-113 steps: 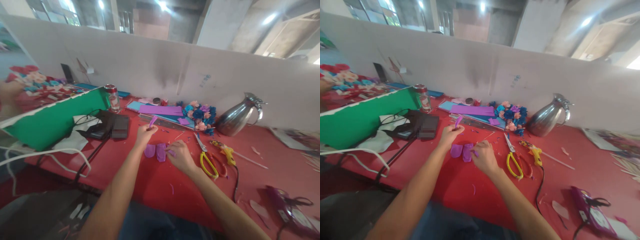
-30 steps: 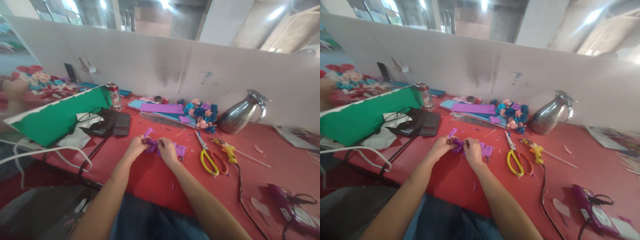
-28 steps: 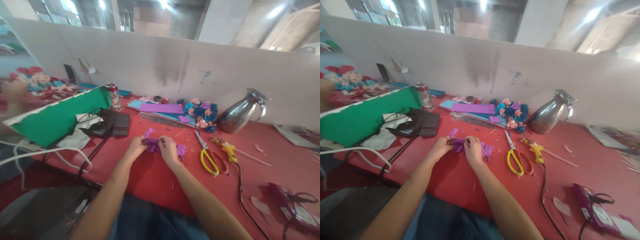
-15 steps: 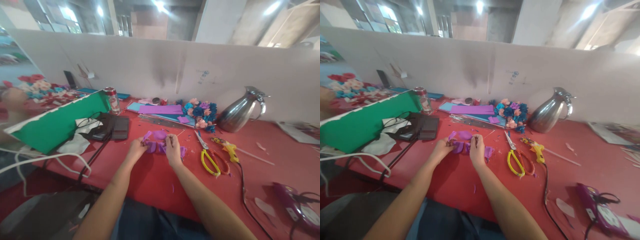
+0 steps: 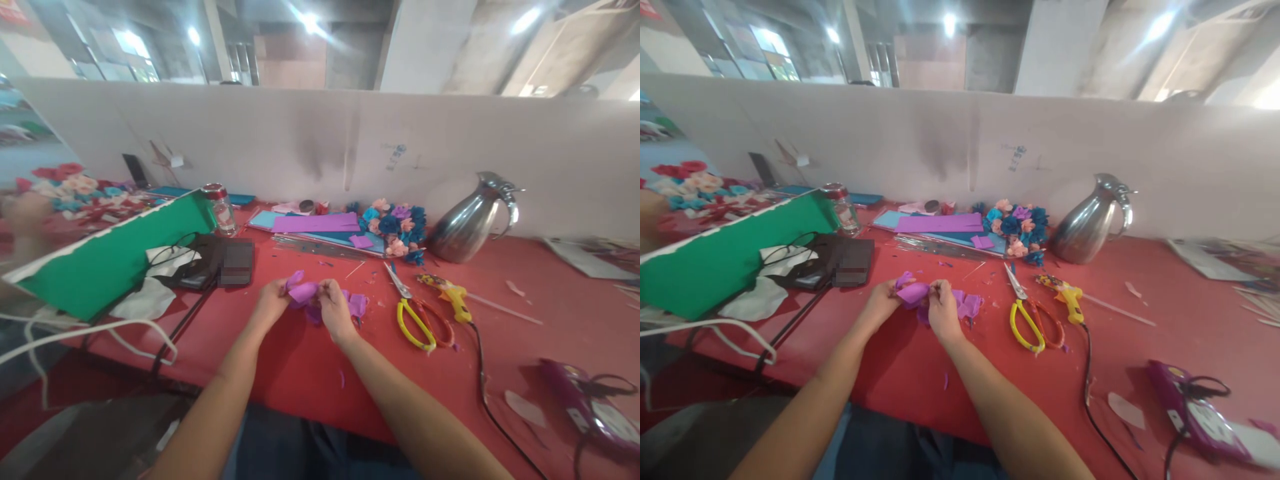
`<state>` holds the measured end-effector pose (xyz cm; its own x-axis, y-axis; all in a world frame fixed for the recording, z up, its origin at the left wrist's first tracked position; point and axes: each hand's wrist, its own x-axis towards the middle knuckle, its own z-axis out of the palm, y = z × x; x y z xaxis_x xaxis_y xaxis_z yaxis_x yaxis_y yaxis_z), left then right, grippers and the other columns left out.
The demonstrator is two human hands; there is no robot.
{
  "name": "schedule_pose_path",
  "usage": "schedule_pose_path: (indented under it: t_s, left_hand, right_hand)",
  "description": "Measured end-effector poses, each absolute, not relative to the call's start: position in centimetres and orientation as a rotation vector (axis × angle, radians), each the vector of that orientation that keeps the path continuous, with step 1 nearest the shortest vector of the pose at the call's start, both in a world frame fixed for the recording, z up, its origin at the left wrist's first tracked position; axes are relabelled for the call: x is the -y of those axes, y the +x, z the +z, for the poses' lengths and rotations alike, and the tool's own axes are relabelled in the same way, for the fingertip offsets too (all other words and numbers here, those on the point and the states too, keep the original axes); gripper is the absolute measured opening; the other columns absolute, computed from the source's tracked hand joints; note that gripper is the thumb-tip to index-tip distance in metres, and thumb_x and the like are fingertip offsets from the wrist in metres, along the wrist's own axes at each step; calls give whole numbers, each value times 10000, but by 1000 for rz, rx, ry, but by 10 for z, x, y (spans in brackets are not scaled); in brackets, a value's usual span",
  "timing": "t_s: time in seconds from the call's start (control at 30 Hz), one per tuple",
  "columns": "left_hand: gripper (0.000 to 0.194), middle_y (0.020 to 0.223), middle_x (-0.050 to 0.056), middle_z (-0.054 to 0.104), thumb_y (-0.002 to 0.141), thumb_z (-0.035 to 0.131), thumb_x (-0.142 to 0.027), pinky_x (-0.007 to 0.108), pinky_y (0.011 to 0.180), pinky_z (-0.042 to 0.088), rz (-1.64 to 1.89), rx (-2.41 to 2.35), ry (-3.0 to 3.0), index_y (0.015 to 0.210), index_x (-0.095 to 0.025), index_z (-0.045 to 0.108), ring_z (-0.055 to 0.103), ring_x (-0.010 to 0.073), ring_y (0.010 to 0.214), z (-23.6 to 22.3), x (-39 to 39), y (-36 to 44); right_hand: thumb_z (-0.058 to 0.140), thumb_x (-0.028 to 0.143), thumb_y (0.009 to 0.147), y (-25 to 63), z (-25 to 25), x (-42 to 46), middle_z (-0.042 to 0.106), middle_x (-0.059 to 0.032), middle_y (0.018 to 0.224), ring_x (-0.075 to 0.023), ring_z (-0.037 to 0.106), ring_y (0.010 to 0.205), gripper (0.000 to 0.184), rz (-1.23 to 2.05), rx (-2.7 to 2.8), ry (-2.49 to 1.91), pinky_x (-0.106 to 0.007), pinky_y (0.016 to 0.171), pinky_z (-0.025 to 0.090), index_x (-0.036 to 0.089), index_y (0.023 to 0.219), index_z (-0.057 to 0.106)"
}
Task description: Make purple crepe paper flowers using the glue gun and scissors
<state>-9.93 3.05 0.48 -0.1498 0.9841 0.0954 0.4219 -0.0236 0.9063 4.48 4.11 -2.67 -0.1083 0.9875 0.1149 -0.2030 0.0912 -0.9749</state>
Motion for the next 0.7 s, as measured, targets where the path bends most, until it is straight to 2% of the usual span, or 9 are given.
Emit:
schedule_pose_path:
  t_s: [0.13, 0.23, 0.33, 0.5, 0.7]
  left_hand:
    - [227, 850, 44, 719, 677, 632, -249, 279, 741, 470, 1237, -1568, 1462, 872, -178, 720, 645, 219, 826, 7, -24, -97]
    - [198, 754, 28, 698, 658, 666, -261, 286, 704, 476, 1144, -1495, 1485, 835, -184, 710, 637, 211, 748, 6, -20, -94]
    - [209, 741, 23, 701, 634, 690, -249, 310, 737, 483, 1018, -1417, 1541, 835, -198, 713, 643, 226, 776, 6, -21, -90]
    - [98, 733, 20, 701, 680, 654, -276, 297, 699, 461, 921, -1507, 1746, 705, -203, 715, 632, 207, 715, -2, -26, -87]
    - [90, 774, 25, 699, 657, 682, -258, 280, 710, 448, 924, -1599, 1797, 733, -226, 718, 636, 201, 764, -11, -30, -88]
  right_hand:
    - [403, 362, 865, 45, -28, -40, 492, 18, 730, -125, 526, 630, 128, 1252, 1207, -919, -261, 620, 494, 239, 832, 413]
    - [402, 366, 867, 46, -27, -39, 484, 15, 758, -128, 525, 675, 132, 1192, 1221, -914, -266, 662, 490, 238, 841, 421]
    - [404, 375, 864, 48, -24, -39, 486, 13, 751, -138, 535, 698, 141, 1158, 1198, -937, -271, 676, 486, 236, 843, 422]
    - [420, 399, 854, 51, -16, -42, 515, 11, 750, -142, 572, 715, 164, 1196, 1042, -881, -295, 736, 491, 238, 830, 403]
    - [481, 392, 815, 80, 15, -55, 480, 20, 727, -127, 526, 673, 174, 1032, 854, -794, -273, 683, 465, 238, 812, 400]
